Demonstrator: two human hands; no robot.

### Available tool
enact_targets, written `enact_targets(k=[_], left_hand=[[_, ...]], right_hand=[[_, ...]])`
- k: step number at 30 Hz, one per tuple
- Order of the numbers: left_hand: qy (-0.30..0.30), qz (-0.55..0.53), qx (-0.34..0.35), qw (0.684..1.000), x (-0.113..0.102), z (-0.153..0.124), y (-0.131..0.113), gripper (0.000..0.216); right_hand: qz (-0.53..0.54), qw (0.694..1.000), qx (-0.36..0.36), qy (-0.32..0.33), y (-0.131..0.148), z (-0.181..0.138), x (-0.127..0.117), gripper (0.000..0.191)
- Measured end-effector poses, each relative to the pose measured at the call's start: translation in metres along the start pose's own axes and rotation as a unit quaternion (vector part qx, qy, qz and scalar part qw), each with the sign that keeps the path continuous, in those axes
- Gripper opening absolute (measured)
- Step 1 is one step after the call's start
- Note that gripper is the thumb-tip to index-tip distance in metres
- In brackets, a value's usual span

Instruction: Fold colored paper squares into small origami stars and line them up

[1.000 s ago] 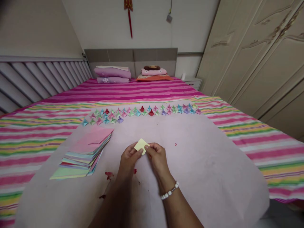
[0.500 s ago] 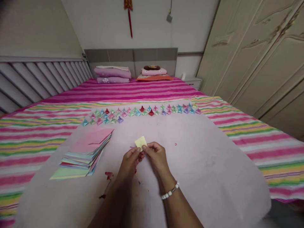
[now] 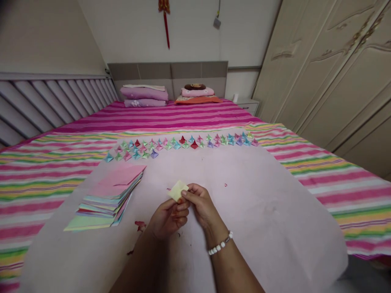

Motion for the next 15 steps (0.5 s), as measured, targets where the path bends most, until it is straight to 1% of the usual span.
enact_targets(k=[2,4,5,7,8,9,10,11,13,15], left_hand=[[-0.027,0.07,0.022,0.997,-0.003,0.004,0.002,0.016],[-0.073,0.171,0.07,0.98,-0.009,0.01,0.003,0.023],[-0.098,0.228,0.103,0.963,-0.011,0.013,0.003,0.026],[-0.159,0.312,0.203,0.914,-0.015,0.016,0.0,0.024],[-0.177,0.327,0.254,0.893,-0.016,0.017,-0.002,0.021],[-0.182,0.321,0.297,0.881,-0.016,0.017,-0.004,0.021],[-0.172,0.299,0.327,0.88,-0.015,0.016,-0.006,0.022],[-0.15,0.266,0.342,0.888,-0.013,0.015,-0.007,0.024],[-0.105,0.203,0.348,0.909,-0.009,0.014,-0.008,0.024],[-0.092,0.19,0.344,0.915,-0.007,0.013,-0.009,0.021]], right_hand=[[0.002,1.0,-0.003,-0.003,0.001,0.0,-0.001,0.017],[0.006,1.0,-0.012,0.002,0.001,0.001,-0.002,0.016],[0.011,1.0,-0.021,0.001,0.002,0.002,-0.002,0.016],[0.026,0.999,-0.041,-0.017,0.003,0.004,-0.005,0.016],[0.034,0.998,-0.047,-0.03,0.003,0.004,-0.006,0.015],[0.039,0.997,-0.049,-0.043,0.003,0.005,-0.007,0.015],[0.04,0.997,-0.047,-0.053,0.003,0.005,-0.008,0.015],[0.038,0.997,-0.042,-0.059,0.003,0.005,-0.009,0.014],[0.034,0.997,-0.034,-0.066,0.002,0.005,-0.008,0.015],[0.031,0.997,-0.033,-0.07,0.002,0.004,-0.006,0.016]])
Point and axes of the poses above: each hand's wrist, its own z-axis towards the middle knuckle, its own x-axis out of the palm, y = z × x, the point moved 2 cm from there along z, towards the middle knuckle, and after that the axes turned 9 degrees about x, right-handed, at the moved point
